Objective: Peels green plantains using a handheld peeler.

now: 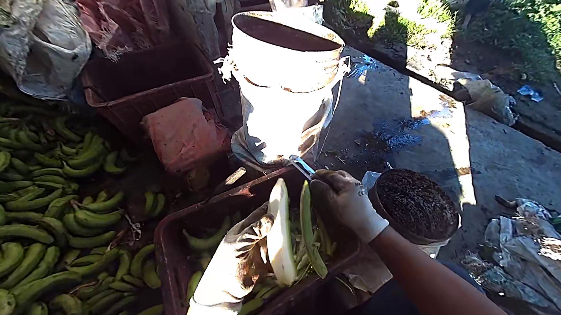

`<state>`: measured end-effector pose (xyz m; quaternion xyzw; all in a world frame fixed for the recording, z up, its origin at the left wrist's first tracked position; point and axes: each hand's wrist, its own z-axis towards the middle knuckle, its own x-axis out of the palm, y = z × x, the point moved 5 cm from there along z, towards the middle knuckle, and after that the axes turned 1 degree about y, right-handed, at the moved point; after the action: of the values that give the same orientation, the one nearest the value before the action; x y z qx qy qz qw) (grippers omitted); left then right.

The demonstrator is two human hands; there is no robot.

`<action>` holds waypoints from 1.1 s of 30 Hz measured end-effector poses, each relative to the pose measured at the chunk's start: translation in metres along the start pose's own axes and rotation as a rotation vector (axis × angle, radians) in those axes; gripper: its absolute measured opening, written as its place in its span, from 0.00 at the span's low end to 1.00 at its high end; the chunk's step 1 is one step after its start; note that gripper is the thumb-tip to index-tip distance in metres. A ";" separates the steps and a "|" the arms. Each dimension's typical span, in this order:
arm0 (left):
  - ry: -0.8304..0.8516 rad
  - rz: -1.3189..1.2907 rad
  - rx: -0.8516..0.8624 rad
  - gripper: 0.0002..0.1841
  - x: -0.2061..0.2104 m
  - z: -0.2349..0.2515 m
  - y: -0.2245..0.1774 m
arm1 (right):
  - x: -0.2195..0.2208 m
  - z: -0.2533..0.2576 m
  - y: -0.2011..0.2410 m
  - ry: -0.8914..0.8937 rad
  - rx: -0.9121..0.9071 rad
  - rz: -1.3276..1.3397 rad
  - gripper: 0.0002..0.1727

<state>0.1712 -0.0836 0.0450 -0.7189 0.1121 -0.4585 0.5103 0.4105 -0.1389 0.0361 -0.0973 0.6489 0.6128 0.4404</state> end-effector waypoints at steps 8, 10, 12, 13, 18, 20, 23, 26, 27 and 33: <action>-0.168 -0.325 0.099 0.19 -0.030 0.014 -0.003 | -0.002 -0.059 0.048 0.137 -0.573 0.073 0.25; -0.111 -0.323 0.065 0.19 -0.027 0.013 -0.003 | 0.003 -0.067 0.055 0.153 -0.655 0.034 0.25; -0.031 -0.261 0.052 0.17 -0.019 0.008 -0.003 | 0.008 -0.062 0.056 0.122 -0.661 0.023 0.24; 0.002 -0.215 0.054 0.17 -0.013 0.006 -0.004 | 0.009 -0.055 0.055 0.077 -0.625 0.028 0.23; 0.061 0.020 0.012 0.20 0.012 0.001 -0.003 | -0.012 0.002 0.008 -0.050 -0.060 0.006 0.26; 0.038 0.012 -0.002 0.21 0.006 0.005 0.002 | -0.028 0.007 -0.001 -0.048 0.057 0.072 0.26; -0.098 0.118 -0.030 0.21 -0.004 0.009 0.011 | -0.045 0.003 0.000 -0.096 0.074 0.171 0.25; -0.141 0.426 -0.026 0.19 0.006 0.018 -0.001 | -0.060 0.002 -0.002 -0.128 0.112 0.239 0.25; -0.117 0.536 0.015 0.18 0.018 0.027 -0.016 | -0.067 0.003 -0.002 -0.144 0.121 0.262 0.25; -0.004 0.376 0.173 0.17 0.123 0.131 -0.161 | -0.091 -0.006 -0.003 -0.219 0.128 0.391 0.21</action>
<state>0.2918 -0.0053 0.2393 -0.6398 0.2036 -0.3615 0.6469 0.4643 -0.1829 0.0960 0.1251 0.6412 0.6510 0.3864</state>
